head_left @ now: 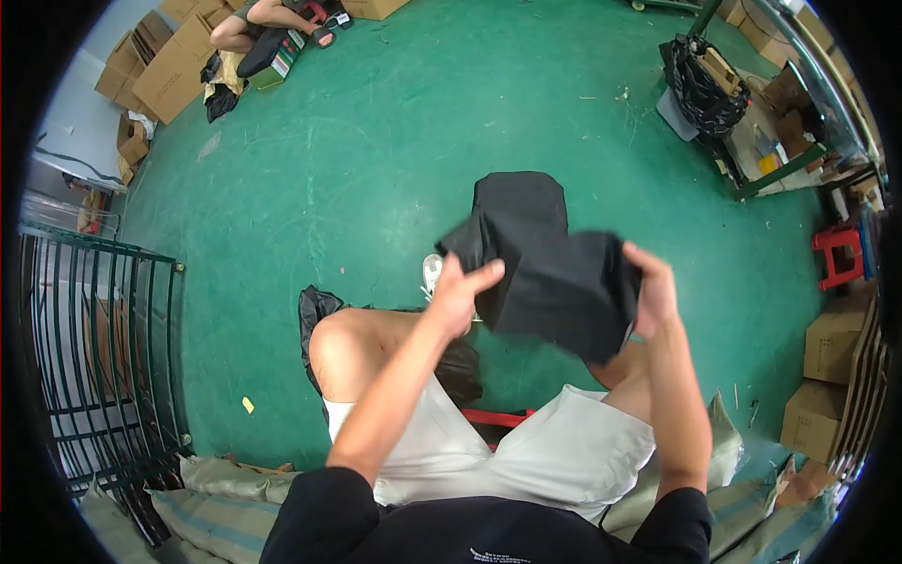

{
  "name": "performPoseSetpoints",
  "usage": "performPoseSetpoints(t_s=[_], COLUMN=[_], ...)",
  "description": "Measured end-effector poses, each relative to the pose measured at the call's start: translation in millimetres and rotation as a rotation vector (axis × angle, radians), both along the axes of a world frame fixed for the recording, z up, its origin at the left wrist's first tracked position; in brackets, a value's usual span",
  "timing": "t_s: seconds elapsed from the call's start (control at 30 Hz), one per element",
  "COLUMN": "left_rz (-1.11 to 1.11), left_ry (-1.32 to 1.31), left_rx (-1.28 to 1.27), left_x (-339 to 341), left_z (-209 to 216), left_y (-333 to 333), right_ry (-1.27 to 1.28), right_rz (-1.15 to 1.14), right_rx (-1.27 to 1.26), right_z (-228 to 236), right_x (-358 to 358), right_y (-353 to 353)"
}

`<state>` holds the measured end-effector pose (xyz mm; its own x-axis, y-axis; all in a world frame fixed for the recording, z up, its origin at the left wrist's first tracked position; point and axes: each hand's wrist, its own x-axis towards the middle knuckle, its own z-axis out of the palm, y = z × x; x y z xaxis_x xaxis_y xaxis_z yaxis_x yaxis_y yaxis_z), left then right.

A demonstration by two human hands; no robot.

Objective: Fitting black fabric covers over padded seat cushions or stool tops.

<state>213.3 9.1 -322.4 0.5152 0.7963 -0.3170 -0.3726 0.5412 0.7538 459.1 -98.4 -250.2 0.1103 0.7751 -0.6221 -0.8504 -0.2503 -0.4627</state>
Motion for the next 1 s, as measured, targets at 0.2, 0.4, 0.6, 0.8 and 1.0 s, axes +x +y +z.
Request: performPoseSetpoints(t_s=[0.2, 0.4, 0.6, 0.8, 1.0], left_rz=[-0.110, -0.121, 0.071, 0.087, 0.017], left_ry=[-0.134, -0.049, 0.536, 0.391, 0.582], left_rx=[0.297, 0.037, -0.291, -0.355, -0.317], left_x=[53, 98, 49, 55, 39], left_z=[90, 13, -203, -213, -202], left_y=[124, 207, 158, 118, 92], right_ry=[-0.314, -0.271, -0.274, -0.418, -0.305], right_rz=[-0.060, -0.030, 0.000, -0.135, -0.094], right_rx=[0.320, 0.100, -0.386, -0.437, -0.526], right_z=[55, -40, -264, -330, -309], right_x=[62, 118, 61, 74, 34], right_y=[96, 179, 156, 84, 75])
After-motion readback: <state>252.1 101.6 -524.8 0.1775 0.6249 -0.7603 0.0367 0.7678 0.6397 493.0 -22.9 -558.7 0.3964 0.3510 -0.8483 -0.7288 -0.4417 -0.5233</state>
